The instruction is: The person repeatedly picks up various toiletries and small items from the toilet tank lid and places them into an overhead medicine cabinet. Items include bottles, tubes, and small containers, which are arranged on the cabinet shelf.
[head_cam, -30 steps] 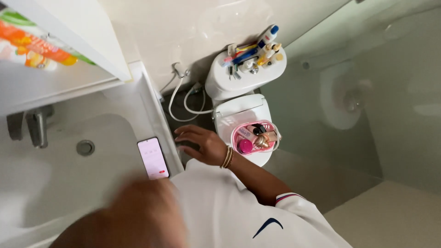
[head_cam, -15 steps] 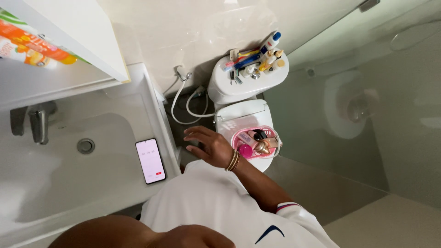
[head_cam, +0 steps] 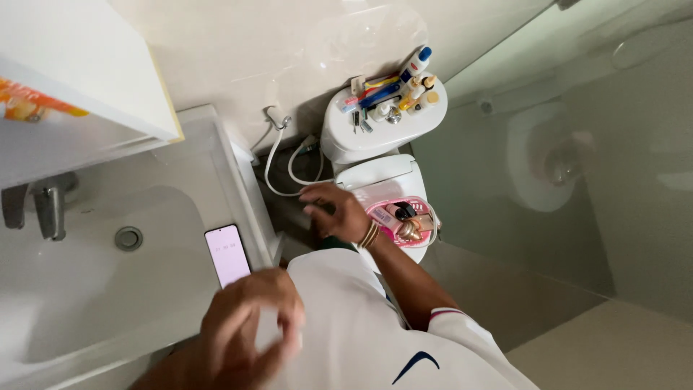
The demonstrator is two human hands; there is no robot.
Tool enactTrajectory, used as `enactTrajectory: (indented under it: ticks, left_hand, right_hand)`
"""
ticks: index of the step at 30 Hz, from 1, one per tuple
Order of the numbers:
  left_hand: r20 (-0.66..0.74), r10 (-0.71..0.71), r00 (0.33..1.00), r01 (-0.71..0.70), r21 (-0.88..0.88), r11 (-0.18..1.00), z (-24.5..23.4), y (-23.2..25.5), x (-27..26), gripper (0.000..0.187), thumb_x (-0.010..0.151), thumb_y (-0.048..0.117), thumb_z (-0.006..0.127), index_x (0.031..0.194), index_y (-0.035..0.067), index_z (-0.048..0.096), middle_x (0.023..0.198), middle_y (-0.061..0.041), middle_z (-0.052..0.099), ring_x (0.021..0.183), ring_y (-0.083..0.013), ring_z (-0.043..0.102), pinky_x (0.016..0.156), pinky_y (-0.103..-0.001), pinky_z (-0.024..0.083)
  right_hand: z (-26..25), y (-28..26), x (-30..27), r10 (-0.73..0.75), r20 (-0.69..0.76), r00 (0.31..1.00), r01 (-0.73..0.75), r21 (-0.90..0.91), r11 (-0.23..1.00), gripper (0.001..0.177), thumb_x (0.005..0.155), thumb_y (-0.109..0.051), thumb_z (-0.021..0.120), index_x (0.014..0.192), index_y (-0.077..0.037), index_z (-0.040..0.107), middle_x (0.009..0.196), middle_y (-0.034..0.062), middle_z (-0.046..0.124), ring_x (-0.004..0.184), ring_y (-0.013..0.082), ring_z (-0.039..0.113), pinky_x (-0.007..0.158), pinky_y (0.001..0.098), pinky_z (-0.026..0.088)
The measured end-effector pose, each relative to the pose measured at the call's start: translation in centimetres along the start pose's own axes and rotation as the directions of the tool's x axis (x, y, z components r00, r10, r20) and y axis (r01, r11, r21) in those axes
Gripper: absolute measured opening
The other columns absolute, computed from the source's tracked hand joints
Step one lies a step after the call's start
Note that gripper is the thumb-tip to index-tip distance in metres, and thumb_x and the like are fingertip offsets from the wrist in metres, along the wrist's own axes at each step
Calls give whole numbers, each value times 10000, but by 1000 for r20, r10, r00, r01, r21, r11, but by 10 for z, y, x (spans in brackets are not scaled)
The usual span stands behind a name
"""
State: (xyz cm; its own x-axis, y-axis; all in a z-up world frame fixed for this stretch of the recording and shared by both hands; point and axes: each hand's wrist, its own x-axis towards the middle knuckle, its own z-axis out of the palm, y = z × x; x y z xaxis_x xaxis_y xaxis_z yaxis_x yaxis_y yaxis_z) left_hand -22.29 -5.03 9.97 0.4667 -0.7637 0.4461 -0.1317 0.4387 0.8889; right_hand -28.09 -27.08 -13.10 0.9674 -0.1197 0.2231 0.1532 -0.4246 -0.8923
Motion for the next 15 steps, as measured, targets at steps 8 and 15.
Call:
enactTrajectory:
  ticks: [8,15]
  left_hand:
    - [-270,-428,862,484,191,854,-1,-74,-28,91,956,170,625,910,93,612,782,-16,609,713,-136,547,703,-282,475]
    - [-308,-491,815,564,223,795,7,-90,-27,93,945,178,642,884,117,607,738,21,568,698,-128,496,705,-278,447]
  right_hand:
    - [-32,139,2,620,-389,682,-627,127,769,113,941,-190,719,1032,-128,744,1028,49,779,886,145,729,746,265,631]
    - [-58,211,15,664,-515,542,-751,59,658,202,910,-272,720,1081,-165,723,1064,0,773,923,184,751,802,377,608]
